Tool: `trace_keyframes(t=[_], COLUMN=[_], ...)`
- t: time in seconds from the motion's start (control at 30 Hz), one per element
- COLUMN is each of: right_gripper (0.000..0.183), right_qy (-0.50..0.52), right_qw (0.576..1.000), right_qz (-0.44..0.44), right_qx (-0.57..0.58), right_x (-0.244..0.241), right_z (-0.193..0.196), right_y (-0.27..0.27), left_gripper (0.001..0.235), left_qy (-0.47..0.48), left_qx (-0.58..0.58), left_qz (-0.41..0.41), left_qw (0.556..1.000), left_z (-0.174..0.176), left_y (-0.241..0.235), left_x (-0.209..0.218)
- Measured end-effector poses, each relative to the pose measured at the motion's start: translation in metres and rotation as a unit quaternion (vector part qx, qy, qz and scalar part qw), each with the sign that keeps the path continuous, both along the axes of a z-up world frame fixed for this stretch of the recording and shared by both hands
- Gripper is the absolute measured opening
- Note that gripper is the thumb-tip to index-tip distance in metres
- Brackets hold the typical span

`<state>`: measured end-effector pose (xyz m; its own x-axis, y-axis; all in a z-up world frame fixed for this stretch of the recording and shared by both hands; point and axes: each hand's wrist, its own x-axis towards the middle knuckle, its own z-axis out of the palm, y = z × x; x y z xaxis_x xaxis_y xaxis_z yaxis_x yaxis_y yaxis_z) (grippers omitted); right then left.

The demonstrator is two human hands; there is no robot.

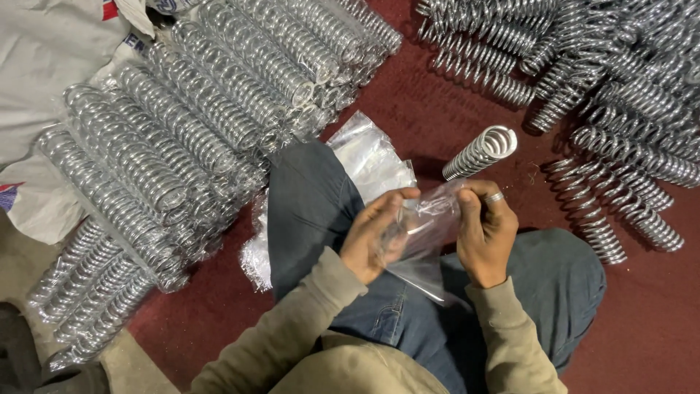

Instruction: The person places metal springs into plastic bags by hand.

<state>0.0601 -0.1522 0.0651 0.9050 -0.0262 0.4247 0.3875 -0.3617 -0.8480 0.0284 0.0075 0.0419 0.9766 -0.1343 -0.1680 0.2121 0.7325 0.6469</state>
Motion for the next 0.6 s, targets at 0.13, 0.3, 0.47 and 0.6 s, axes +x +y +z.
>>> trace_keyframes(t=[0.13,0.3,0.47,0.6], right_gripper=[0.013,0.014,0.016,0.008], right_qy=[0.064,0.180,0.287,0.297], right_qw=[0.997,0.976,0.947,0.936], right_qz=[-0.010,0.004,0.035,0.017], right_qx=[-0.033,0.127,0.139,0.191], right_x=[-0.014,-0.005,-0.003,0.009], right_z=[-0.013,0.008,0.000,-0.012], right_y=[-0.006,-0.034,-0.035,-0.043], left_gripper=[0.029,0.015,0.036,0.031], left_qy=[-0.023,-0.126,-0.155,-0.153], left_qx=[0.074,0.127,0.201,0.197], left_qz=[0.029,-0.100,-0.120,-0.031], left_qw=[0.997,0.979,0.960,0.968], left_z=[-0.030,-0.022,-0.042,-0.042], left_y=[-0.040,-0.029,-0.031,-0.048], left_x=[0.001,0.021,0.063,0.087])
